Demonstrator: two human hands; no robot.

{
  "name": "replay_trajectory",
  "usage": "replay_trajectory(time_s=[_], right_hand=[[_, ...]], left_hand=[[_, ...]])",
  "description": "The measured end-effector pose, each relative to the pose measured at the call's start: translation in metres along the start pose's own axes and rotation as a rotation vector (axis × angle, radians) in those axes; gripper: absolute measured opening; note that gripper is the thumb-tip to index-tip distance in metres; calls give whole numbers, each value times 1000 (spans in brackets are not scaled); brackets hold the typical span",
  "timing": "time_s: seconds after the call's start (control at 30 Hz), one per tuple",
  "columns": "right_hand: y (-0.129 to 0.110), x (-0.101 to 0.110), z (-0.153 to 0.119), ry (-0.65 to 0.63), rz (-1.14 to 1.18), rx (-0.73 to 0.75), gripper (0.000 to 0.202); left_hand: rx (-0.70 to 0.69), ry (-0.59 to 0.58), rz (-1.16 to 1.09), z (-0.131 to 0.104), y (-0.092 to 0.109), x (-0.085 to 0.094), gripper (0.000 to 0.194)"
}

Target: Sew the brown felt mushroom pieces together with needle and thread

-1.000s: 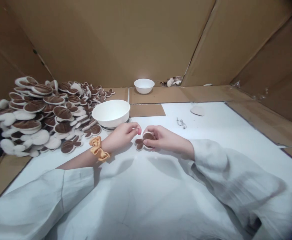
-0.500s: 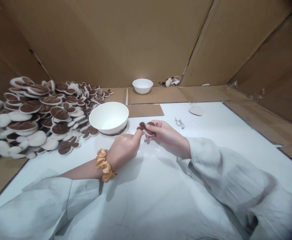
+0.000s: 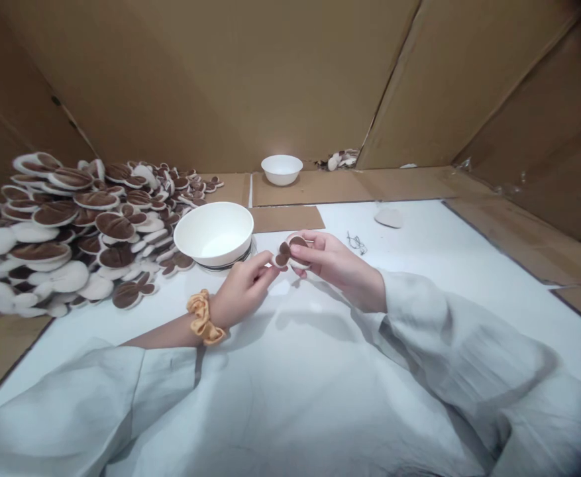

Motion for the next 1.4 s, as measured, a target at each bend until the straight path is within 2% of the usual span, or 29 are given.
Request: replay_trajectory(time_s=[0.17,0.27,0.37,0.53,0.73,0.83,1.0,1.17,1.4], right_hand=[[9,-5,-4,-86,-323,-56,17],[13,-1,-4,-51,-499,-24,14],[15,2,-1,0,-604,57,11],[19,0,2,42,-448,65,12],[20,3,2,99,-9,-53,20],[23,5,3,87,94,-86,18],[21,1,1,21,40,-45,15],[18,5,0,63,4,-36,22],[16,10,0,135,52,-95,28]], left_hand=[[-1,-133,-4,7,1,-7,18],[22,-185,33,10,2,-9,21],[49,-168,79,13,2,-7,22],[3,-10,306,10,10,4,19],[-272,71,551,-7,31,1,19],[-354,91,611,-10,33,-1,18],[-335,73,620,-9,30,-4,18],[-277,91,531,-6,27,-1,20],[-390,96,368,3,22,-3,17]])
Point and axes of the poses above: each hand's wrist, its own z-axis towards the middle knuckle, its own x-axis out of the back of the hand, y = z × x, the point moved 10 cm from there along z, towards the middle knuckle, and after that the axes turned 13 degrees about y, right-handed, at the moved point
